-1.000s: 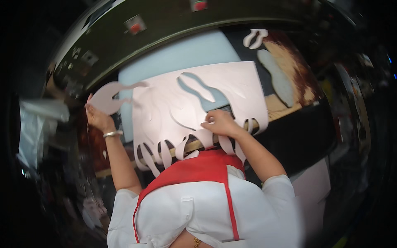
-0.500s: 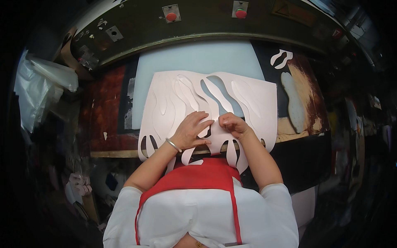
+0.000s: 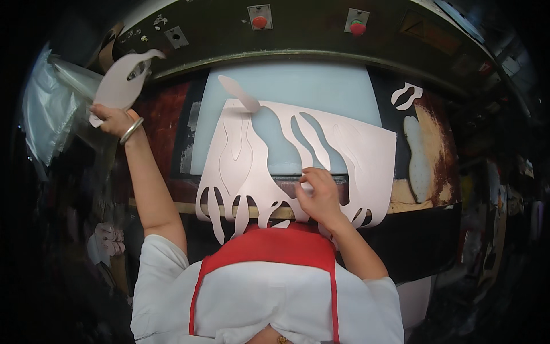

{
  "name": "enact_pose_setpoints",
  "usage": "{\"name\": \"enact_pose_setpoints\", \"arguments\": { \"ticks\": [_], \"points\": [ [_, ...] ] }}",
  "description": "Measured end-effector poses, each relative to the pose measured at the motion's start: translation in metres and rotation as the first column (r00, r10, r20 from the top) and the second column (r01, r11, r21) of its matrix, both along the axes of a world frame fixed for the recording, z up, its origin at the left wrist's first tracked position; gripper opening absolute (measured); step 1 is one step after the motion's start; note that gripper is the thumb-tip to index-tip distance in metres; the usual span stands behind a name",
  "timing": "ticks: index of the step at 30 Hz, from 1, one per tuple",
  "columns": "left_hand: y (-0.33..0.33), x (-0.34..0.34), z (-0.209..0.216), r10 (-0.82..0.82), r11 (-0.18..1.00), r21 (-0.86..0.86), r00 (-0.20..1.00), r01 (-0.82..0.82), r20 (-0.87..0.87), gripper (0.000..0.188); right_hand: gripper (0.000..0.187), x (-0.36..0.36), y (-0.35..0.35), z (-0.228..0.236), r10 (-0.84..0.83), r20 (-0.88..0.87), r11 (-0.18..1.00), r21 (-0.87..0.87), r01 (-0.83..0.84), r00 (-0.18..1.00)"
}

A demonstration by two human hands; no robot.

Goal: The person places pink fabric sheets onto a cutting machine, aligns them, and operates the machine to cut out multiple shoe insole shapes. The person then removes the cut pieces and stacks them on a nearby table.

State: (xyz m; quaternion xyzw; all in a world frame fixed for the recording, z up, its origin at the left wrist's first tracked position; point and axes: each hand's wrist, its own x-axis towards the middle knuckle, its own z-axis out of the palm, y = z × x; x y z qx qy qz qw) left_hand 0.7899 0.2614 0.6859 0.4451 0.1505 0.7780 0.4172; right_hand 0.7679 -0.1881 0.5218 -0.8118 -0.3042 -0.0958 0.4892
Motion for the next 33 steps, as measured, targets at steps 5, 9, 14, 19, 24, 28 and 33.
{"name": "enact_pose_setpoints", "arguments": {
  "ticks": [5,9,14,19,24,28,33],
  "points": [
    [-0.083,-0.022,-0.065,0.225,0.454,0.817,0.842,0.355,-0.491,0.023,0.023,0.028,0.057,-0.018,0.317,-0.917,0.894,0.204,-0.400,0.242],
    [-0.129,-0.076,-0.155,0.034,0.184,0.205,0.202,0.961,-0.979,0.044,0.025,0.040,0.086,-0.043,0.620,-0.780,0.748,0.620,-0.236,-0.085],
    [-0.114,-0.111,-0.160,0.099,0.138,0.110,0.097,0.984,-0.990,0.050,0.030,0.038,0.097,-0.063,0.819,-0.529,0.514,0.849,-0.125,-0.220],
    [-0.120,-0.108,-0.162,0.010,0.138,0.124,0.124,0.983,-0.992,0.054,0.029,0.033,0.101,-0.065,0.867,-0.468,0.451,0.883,-0.131,-0.171],
    [-0.116,-0.066,-0.219,-0.567,0.618,-0.349,0.093,0.705,-0.818,0.027,0.025,0.027,0.107,-0.039,0.692,-0.720,0.699,0.649,-0.300,0.054],
    [-0.048,-0.010,-0.195,-0.683,0.696,-0.573,0.645,0.432,-0.343,0.042,0.027,0.018,0.090,-0.015,0.454,-0.657,0.847,0.110,-0.519,0.602],
    [0.092,-0.044,-0.064,-0.045,0.973,-0.232,0.990,0.014,-0.133,0.052,0.029,0.011,-0.007,-0.019,0.158,-0.449,0.971,0.232,-0.057,0.879]
  ]
}}
